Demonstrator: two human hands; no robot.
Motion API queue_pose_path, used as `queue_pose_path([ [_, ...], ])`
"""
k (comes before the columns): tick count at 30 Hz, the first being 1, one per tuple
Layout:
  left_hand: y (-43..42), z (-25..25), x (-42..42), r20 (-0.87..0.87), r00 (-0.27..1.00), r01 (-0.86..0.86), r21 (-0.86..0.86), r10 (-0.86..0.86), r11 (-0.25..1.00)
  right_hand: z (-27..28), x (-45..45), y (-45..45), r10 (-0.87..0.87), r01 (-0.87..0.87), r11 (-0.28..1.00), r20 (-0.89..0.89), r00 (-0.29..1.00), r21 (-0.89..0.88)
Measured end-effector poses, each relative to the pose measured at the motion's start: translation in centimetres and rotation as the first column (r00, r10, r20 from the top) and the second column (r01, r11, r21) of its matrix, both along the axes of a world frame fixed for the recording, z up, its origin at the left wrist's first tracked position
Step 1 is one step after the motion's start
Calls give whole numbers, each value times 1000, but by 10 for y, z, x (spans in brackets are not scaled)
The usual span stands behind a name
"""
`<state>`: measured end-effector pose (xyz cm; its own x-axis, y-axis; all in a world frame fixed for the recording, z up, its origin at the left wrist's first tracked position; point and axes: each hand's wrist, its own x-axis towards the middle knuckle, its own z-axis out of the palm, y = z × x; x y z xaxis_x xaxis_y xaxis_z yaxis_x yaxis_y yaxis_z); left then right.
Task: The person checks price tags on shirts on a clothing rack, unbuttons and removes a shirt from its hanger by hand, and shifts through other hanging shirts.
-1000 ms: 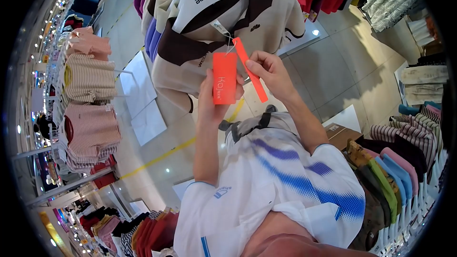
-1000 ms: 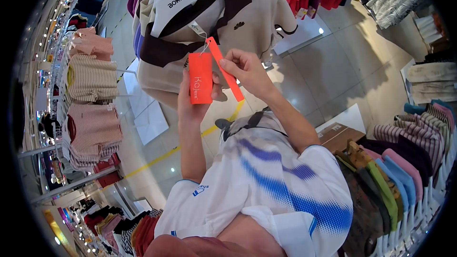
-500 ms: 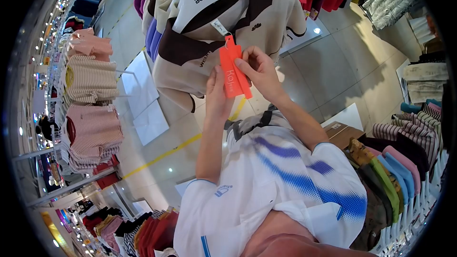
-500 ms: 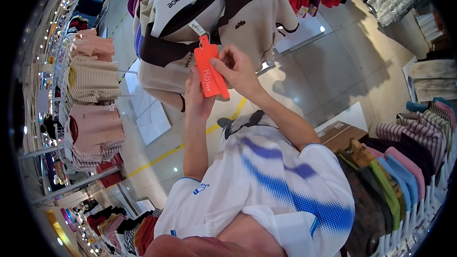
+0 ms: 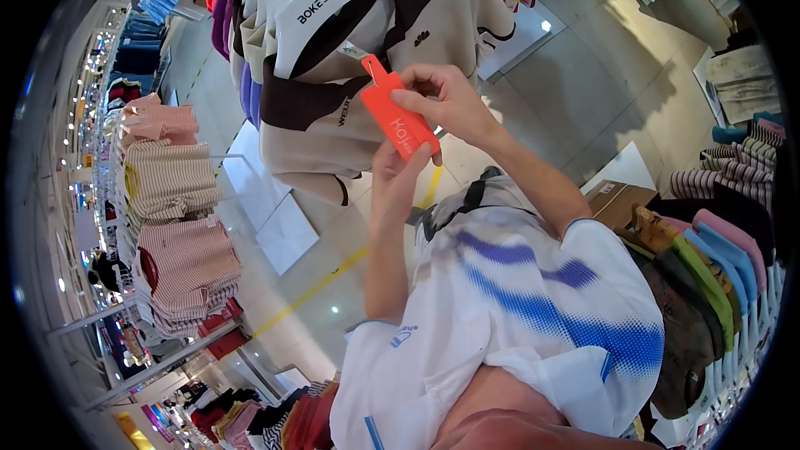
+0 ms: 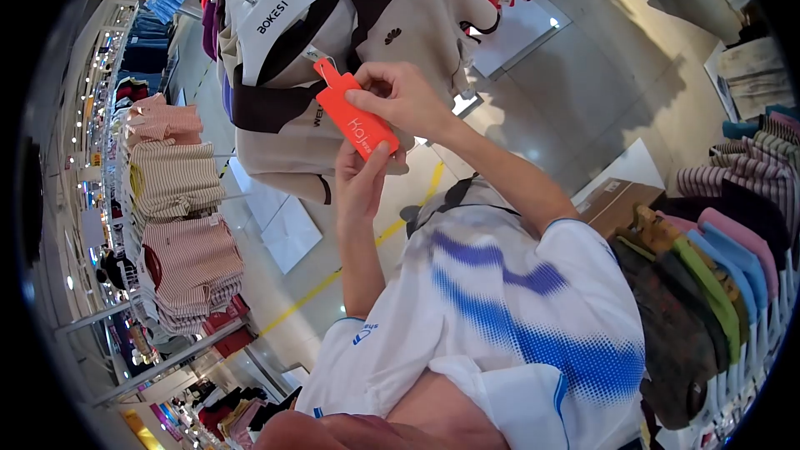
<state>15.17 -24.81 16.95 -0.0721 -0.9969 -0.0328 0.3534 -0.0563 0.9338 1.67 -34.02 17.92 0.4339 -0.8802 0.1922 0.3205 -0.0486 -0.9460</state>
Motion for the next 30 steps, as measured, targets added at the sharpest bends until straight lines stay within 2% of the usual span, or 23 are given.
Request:
queue_pose_path([
  [10, 7, -7, 4, 83, 996, -4, -45, 8, 999, 2, -3, 2, 152, -163, 983, 128, 980, 80],
  [16, 9, -12, 8, 263, 964, -26, -78, 46, 997, -7, -4, -4, 260, -284, 951, 188, 947, 119],
  [17, 6, -16, 11, 480, 868, -23, -219, 129, 975, -6, -6, -6, 267, -291, 950, 185, 946, 116],
  [18, 3, -13, 11, 653, 720, 11, -350, 235, 937, -6, -7, -7, 291, -326, 935, 223, 930, 137],
  [19, 2, -9, 11, 648, 720, -1, -354, 246, 935, -5, -9, -9, 316, -363, 919, 259, 913, 156],
  [21, -1, 7, 9, 856, 303, 115, -469, 418, 876, -28, -10, -19, 362, -411, 897, 264, 894, 162],
  [22, -1, 12, 9, 851, 306, 100, -475, 427, 874, -39, -7, -24, 393, -447, 877, 275, 877, 174],
  [23, 1, 16, 9, 862, 126, 212, -508, 492, 835, -49, -4, -27, 403, -454, 874, 263, 877, 175],
  [24, 2, 19, 10, 830, -48, 329, -512, 555, 794, -55, -1, -29, 480, -547, 834, 395, 783, 70],
  [25, 4, 24, 10, 830, -38, 316, -518, 556, 795, -61, 1, -31, 550, -618, 785, 508, 663, -42],
  [26, 6, 29, 11, 823, -133, 356, -481, 553, 801, -68, 6, -32, 554, -624, 781, 497, 668, -32],
  [27, 8, 31, 13, 805, -228, 393, -439, 548, 808, -75, 13, -34, 562, -631, 771, 563, 606, -90],
  [28, 7, 31, 16, 806, -221, 381, -447, 549, 809, -80, 20, -36, 570, -633, 760, 622, 537, -150],
  [30, 3, 30, 20, 675, -268, 405, -568, 687, 716, -88, 27, -42, 572, -648, 745, 653, 496, -160],
])
